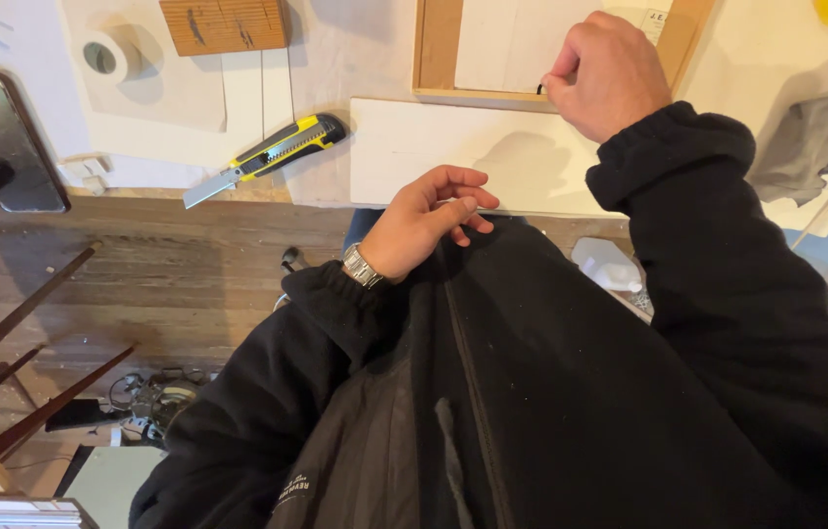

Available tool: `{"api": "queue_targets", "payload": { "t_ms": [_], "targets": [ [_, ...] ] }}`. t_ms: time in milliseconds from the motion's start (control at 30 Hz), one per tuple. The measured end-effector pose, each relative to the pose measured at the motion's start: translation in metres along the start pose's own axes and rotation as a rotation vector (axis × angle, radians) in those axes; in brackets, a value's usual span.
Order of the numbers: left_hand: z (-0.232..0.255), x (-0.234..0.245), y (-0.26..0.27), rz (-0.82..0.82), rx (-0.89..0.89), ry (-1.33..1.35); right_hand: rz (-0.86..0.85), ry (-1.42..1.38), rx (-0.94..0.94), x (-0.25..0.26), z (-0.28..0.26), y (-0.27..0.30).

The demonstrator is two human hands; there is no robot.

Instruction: The recorder is applying brown adhesive tape to the back of a picture frame to seal the backing.

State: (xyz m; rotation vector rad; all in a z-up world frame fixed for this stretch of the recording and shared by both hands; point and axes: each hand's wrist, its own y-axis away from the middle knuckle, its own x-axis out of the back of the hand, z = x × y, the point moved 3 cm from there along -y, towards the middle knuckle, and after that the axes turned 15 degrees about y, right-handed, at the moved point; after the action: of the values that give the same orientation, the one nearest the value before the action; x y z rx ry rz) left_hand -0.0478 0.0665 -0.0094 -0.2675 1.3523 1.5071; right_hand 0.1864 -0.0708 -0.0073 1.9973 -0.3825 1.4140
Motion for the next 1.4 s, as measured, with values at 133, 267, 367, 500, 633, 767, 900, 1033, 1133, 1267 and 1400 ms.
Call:
{"api": "queue_targets", "payload": {
  "t_ms": [133,267,367,500,633,767,900,1033,1133,1267,1400],
  "targets": [
    [0.006,-0.004,0.0,-0.004,0.008,-0.013,0.034,0.023,0.02,-0.008,0.002,0.003],
    [0.01,-0.008,-0.003,-0.008,0.019,-0.032,0.068,0.008,0.017,-0.006,0.0,0.004],
    [0.018,-0.021,-0.006,0.038,-0.156,-0.377,0.104,-0.004,0.047,-0.01,0.003,0.006],
    [0.037,-0.05,-0.027,0.11,-0.58,-1.058,0.046,-0.092,0.007,0.003,0.003,0.01],
    [0.037,-0.054,-0.072,0.105,-0.881,-1.723,0.244,-0.419,-0.198,0.005,0.011,0.038],
    [0.039,-0.059,-0.09,0.06,-0.867,-1.991,0.254,-0.476,-0.352,-0.002,0.009,0.087],
    [0.035,-0.072,-0.09,0.068,-0.899,-2.1,0.201,-0.581,-0.453,-0.01,0.01,0.118],
    [0.037,-0.082,-0.094,0.027,-0.899,-2.325,0.132,-0.603,-0.532,-0.023,0.019,0.138],
    [0.038,-0.084,-0.093,-0.032,-0.858,-2.433,0.125,-0.629,-0.545,-0.026,0.021,0.145],
    [0.036,-0.083,-0.094,-0.071,-0.824,-2.482,0.142,-0.647,-0.545,-0.028,0.026,0.149],
    [0.033,-0.087,-0.094,-0.04,-0.841,-2.479,0.151,-0.648,-0.551,-0.031,0.036,0.149]
  ]
}}
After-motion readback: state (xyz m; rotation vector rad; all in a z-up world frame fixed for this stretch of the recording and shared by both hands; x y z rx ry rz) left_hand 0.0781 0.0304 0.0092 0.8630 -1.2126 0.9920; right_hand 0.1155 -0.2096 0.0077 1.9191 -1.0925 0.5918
